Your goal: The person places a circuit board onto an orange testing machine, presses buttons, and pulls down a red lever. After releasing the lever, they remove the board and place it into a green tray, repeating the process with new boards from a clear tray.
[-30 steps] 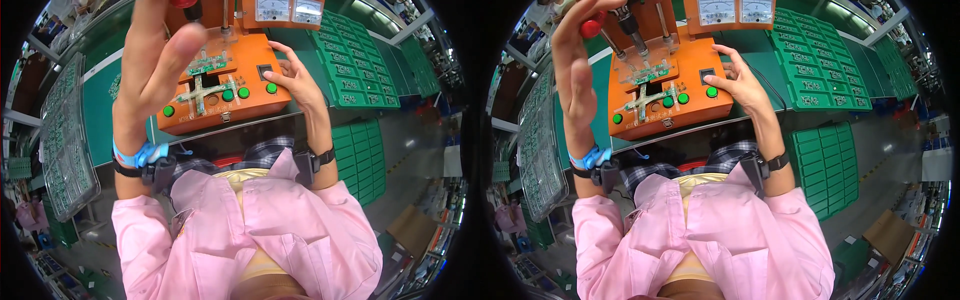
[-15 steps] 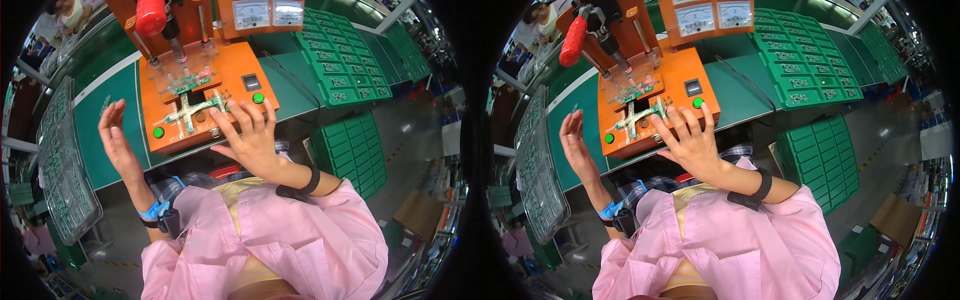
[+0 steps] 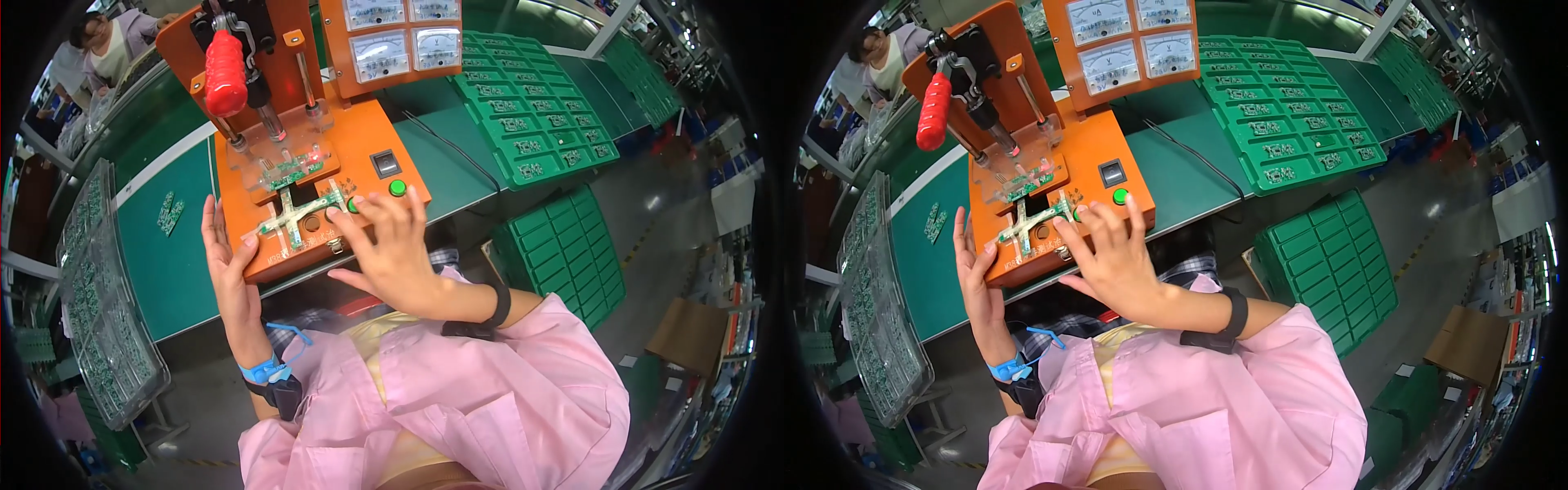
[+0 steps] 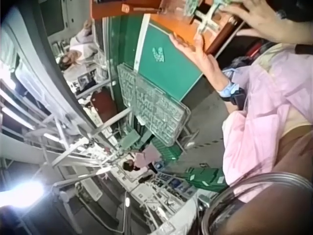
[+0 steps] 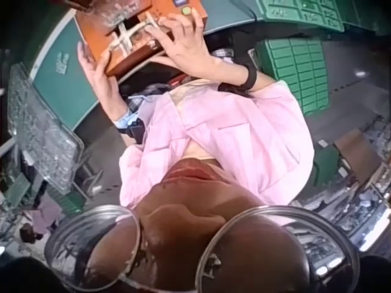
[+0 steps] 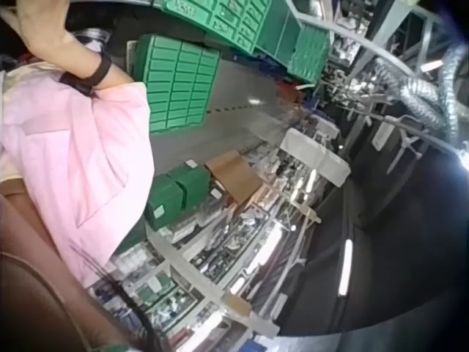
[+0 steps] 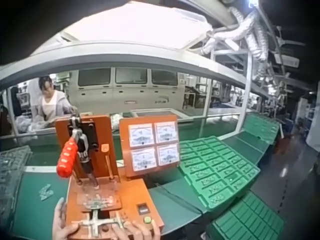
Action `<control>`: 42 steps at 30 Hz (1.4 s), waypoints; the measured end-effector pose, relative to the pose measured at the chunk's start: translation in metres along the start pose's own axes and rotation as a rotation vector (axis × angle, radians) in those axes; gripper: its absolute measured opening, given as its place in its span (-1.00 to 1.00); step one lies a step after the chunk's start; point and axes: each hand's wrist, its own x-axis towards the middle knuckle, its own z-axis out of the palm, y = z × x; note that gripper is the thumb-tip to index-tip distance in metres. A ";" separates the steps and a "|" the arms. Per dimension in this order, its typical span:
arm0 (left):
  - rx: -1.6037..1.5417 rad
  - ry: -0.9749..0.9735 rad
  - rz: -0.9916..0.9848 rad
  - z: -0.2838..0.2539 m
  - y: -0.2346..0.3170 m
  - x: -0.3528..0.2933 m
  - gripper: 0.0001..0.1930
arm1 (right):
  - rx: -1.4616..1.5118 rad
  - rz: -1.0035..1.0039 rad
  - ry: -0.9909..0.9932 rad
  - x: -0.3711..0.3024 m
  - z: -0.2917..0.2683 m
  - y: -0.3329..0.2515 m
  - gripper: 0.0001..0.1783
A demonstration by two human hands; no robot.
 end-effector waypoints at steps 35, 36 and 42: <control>-0.099 -0.034 -0.021 -0.006 0.002 -0.002 -0.27 | -0.096 -0.345 -0.140 -0.008 0.005 -0.027 -0.28; -0.093 -0.037 -0.019 -0.007 0.003 -0.002 -0.27 | -0.097 -0.341 -0.136 -0.009 0.005 -0.028 -0.29; -0.077 -0.054 -0.030 -0.005 0.005 0.002 -0.26 | -0.109 -0.340 -0.121 -0.009 0.007 -0.027 -0.28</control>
